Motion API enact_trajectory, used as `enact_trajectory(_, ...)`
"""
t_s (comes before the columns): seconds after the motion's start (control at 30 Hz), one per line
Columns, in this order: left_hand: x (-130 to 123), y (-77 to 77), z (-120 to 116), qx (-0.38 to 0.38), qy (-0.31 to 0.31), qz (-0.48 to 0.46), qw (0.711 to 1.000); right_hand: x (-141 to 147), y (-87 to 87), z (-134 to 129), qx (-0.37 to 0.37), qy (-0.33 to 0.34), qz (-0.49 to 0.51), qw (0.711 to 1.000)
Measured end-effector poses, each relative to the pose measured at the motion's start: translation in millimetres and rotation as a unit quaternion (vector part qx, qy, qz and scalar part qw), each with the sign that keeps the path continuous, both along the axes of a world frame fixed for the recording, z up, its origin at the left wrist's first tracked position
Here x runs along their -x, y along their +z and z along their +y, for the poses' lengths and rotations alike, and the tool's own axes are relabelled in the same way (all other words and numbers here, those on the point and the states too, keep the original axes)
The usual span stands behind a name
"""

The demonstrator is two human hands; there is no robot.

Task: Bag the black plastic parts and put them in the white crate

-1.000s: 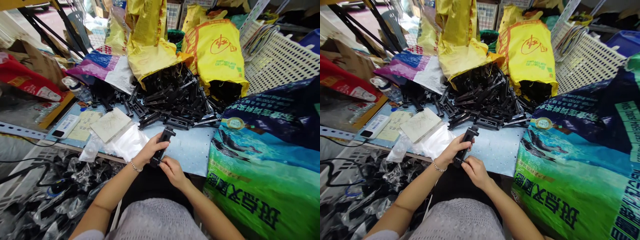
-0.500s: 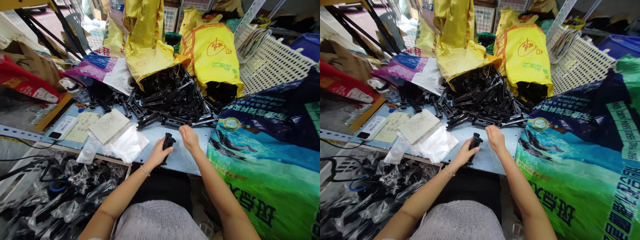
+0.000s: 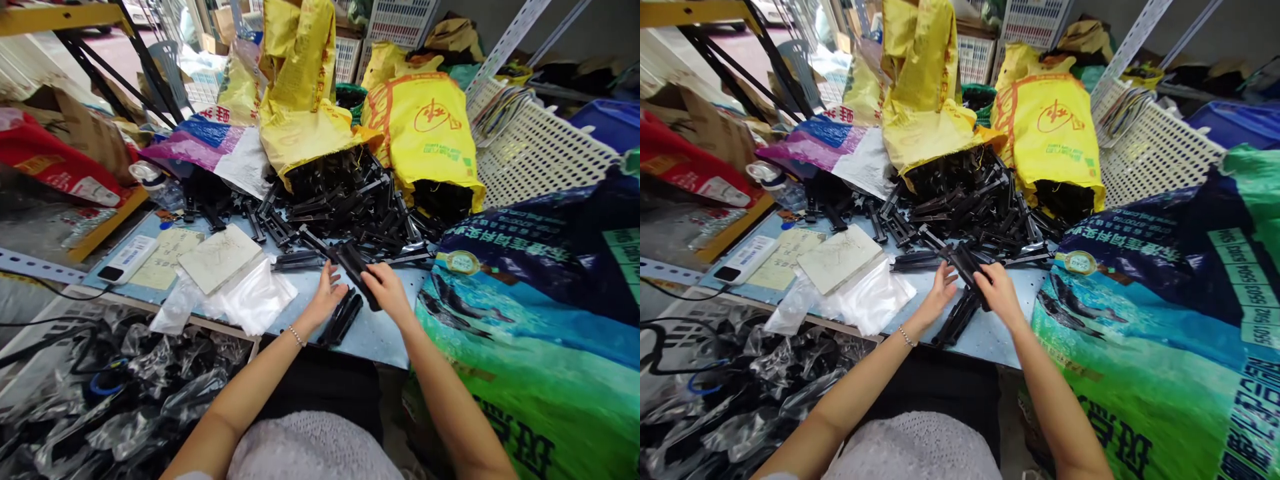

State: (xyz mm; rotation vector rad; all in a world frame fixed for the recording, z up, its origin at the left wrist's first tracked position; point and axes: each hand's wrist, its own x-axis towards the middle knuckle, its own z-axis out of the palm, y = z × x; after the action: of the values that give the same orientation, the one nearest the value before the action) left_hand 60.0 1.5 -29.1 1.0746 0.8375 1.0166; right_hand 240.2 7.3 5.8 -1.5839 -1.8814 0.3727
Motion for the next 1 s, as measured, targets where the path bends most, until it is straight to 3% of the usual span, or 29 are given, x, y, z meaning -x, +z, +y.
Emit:
enact_trajectory(0.1,-6,27.2,-5,0.023,0.034,-0.093,0.995,37,9.3,-40,-0.081,-0.038,0.003,0.996)
enact_trajectory(0.2,8,43.0,-11,0.067,0.07,-0.089,0.991,54,25.2,-59,-0.066,0.072,0.044,0.994)
enact_trajectory(0.27,24,46.4,-15,0.11,0.021,-0.098,0.989,52,34.0,-54,-0.062,0.098,0.049,0.992)
enact_trajectory(0.37,42,48.3,-24,0.168,-0.057,-0.142,0.974,42,35.4,-29,-0.088,0.076,-0.025,0.993)
enact_trajectory(0.5,46,55.8,-36,0.242,-0.105,-0.175,0.949,43,26.2,-5,-0.113,0.156,-0.038,0.98)
enact_trajectory(0.57,45,60.5,-37,0.242,-0.097,-0.162,0.952,48,26.0,-4,-0.081,0.168,0.017,0.982)
enact_trajectory(0.67,42,63.0,-33,0.196,-0.063,-0.13,0.97,53,32.5,-8,0.045,0.134,0.166,0.976)
enact_trajectory(0.8,37,55.5,-28,0.131,-0.031,-0.096,0.986,50,39.7,-19,0.261,0.103,0.36,0.89)
enact_trajectory(0.87,36,49.3,-26,0.123,-0.012,-0.088,0.988,51,36.7,-33,0.293,0.134,0.337,0.885)
enact_trajectory(1.0,40,35.6,-21,0.147,0.001,-0.083,0.986,62,13.7,-77,0.258,0.155,0.239,0.923)
